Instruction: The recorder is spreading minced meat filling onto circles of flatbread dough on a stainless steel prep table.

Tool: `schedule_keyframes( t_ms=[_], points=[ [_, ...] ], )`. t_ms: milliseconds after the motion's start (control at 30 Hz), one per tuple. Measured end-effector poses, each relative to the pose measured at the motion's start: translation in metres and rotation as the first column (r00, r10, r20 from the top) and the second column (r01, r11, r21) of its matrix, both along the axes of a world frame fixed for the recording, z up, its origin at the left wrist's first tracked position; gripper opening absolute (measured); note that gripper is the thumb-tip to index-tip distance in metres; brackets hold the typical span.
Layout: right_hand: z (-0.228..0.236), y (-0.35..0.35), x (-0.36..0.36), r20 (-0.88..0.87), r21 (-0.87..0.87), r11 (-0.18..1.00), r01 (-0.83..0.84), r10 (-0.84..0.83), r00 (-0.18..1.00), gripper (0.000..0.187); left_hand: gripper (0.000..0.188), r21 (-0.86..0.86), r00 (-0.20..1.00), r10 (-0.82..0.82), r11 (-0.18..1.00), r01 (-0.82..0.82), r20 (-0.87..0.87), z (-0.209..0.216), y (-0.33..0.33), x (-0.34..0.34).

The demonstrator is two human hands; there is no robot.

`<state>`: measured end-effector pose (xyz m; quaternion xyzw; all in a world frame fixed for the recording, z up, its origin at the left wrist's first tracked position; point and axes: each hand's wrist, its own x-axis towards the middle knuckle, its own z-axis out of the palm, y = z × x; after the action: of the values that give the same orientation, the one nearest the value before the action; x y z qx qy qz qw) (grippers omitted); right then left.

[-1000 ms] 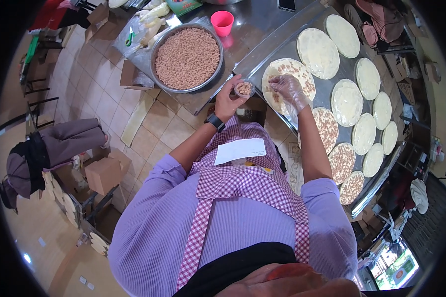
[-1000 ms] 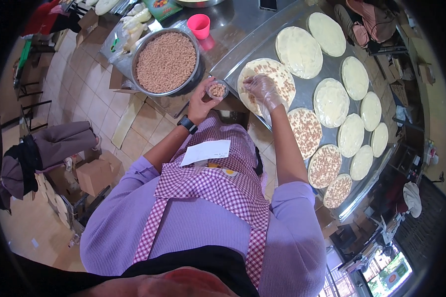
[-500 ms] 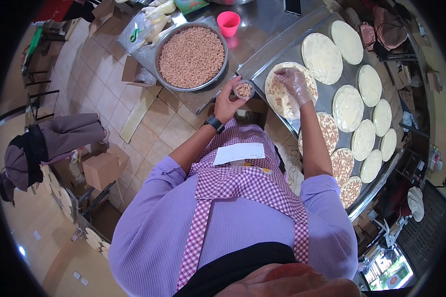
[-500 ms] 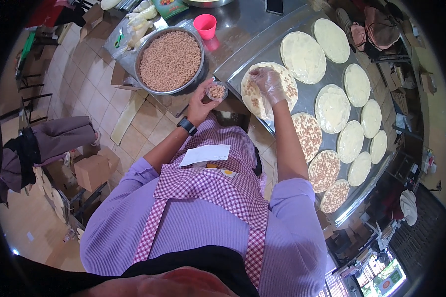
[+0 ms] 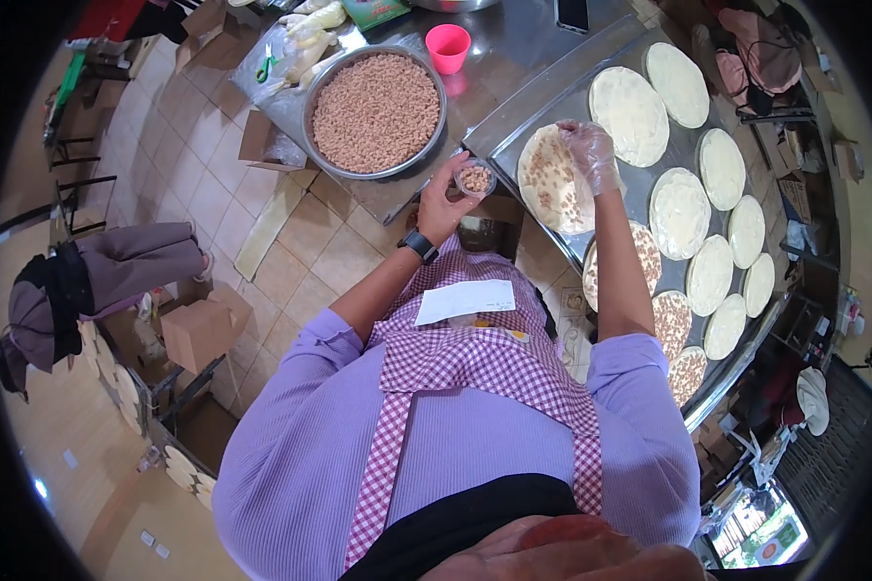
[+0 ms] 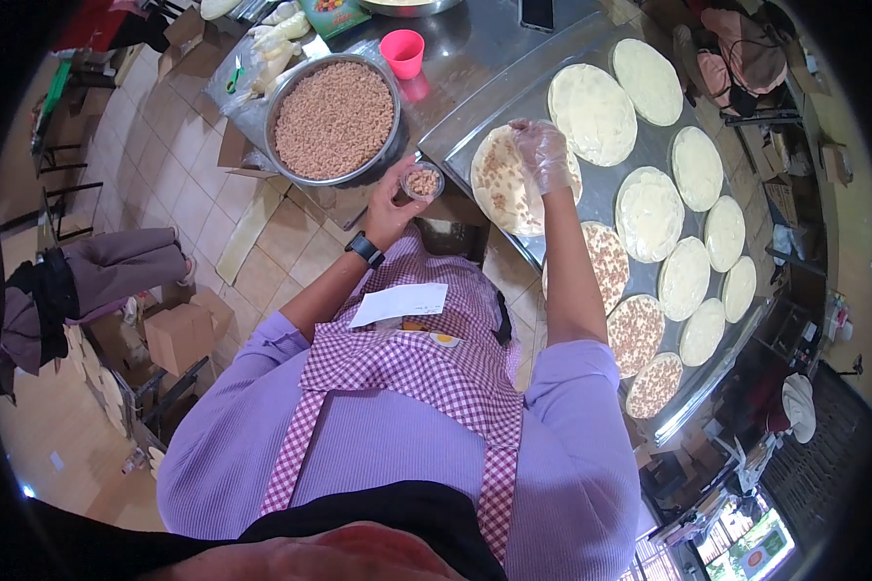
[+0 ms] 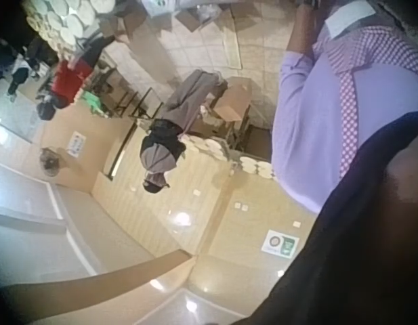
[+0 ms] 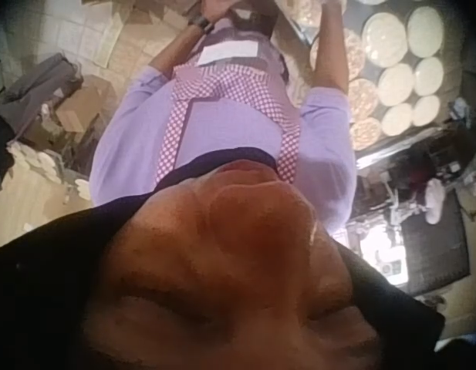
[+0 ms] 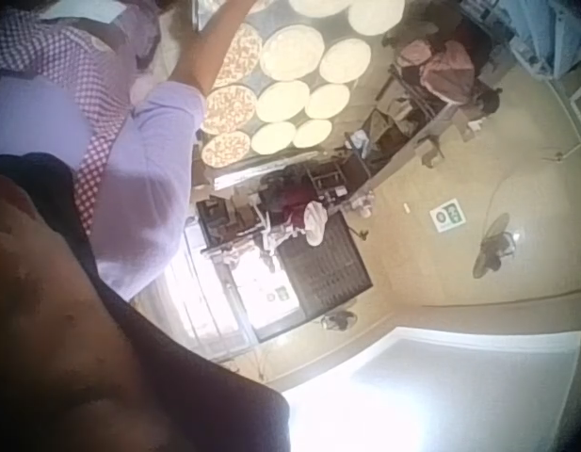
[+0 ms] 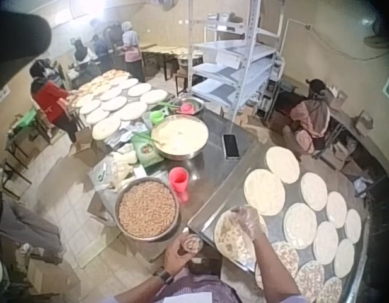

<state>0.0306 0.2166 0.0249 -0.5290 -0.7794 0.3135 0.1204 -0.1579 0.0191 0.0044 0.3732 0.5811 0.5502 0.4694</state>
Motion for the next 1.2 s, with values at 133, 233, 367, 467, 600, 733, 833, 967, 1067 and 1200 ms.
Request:
schedule_keyframes(
  t_ms=[133, 233, 367, 467, 600, 733, 833, 967, 1067, 1200],
  points=[
    [-0.004, 0.005, 0.011, 0.087, 0.119, 0.993, 0.006, -0.016, 0.996, 0.020, 0.065, 0.000, 1.000, -0.008, 1.000, 0.008, -0.005, 0.003, 0.001, 0.001],
    [-0.004, 0.006, 0.015, 0.077, 0.168, 0.986, 0.011, -0.024, 0.997, 0.020, 0.064, 0.017, 0.997, -0.016, 1.000, 0.017, -0.075, 0.001, 0.000, 0.000],
    [-0.011, 0.012, 0.032, 0.084, 0.295, 0.955, 0.015, -0.042, 0.996, 0.020, 0.064, 0.017, 0.998, -0.026, 0.999, 0.027, -0.061, 0.002, 0.003, 0.002],
    [-0.008, 0.011, 0.040, 0.250, 0.306, 0.952, -0.011, -0.069, 0.966, 0.018, 0.064, 0.010, 0.998, -0.016, 1.000, 0.016, -0.059, 0.000, 0.002, 0.002],
    [-0.001, 0.000, 0.050, 0.214, 0.278, 0.960, -0.040, -0.021, 0.977, 0.018, 0.065, 0.043, 0.995, 0.027, 0.999, -0.023, -0.101, -0.001, 0.003, 0.003],
    [0.000, -0.018, 0.050, 0.035, 0.056, 0.998, -0.013, 0.011, 0.999, 0.017, 0.065, 0.028, 0.999, 0.007, 1.000, -0.005, -0.038, 0.002, 0.006, 0.005],
    [0.000, -0.028, 0.044, -0.101, -0.057, 0.998, 0.013, -0.019, 0.995, 0.015, 0.064, 0.063, 0.998, 0.000, 0.998, 0.004, -0.066, -0.002, 0.008, 0.005],
    [-0.001, -0.040, 0.043, 0.279, 0.283, 0.944, -0.169, 0.087, 0.956, 0.012, 0.064, 0.066, 0.998, -0.010, 0.998, 0.014, -0.069, -0.001, 0.009, 0.006],
    [0.005, -0.048, 0.029, 0.387, 0.360, 0.908, -0.216, 0.065, 0.920, 0.013, 0.063, 0.049, 0.996, -0.009, 0.999, 0.014, -0.090, -0.003, 0.008, 0.006],
    [0.000, -0.056, 0.014, 0.333, 0.442, 0.838, -0.319, 0.177, 0.926, 0.016, 0.062, 0.056, 0.999, -0.004, 0.998, 0.007, -0.043, -0.001, 0.009, 0.008]
  ],
)
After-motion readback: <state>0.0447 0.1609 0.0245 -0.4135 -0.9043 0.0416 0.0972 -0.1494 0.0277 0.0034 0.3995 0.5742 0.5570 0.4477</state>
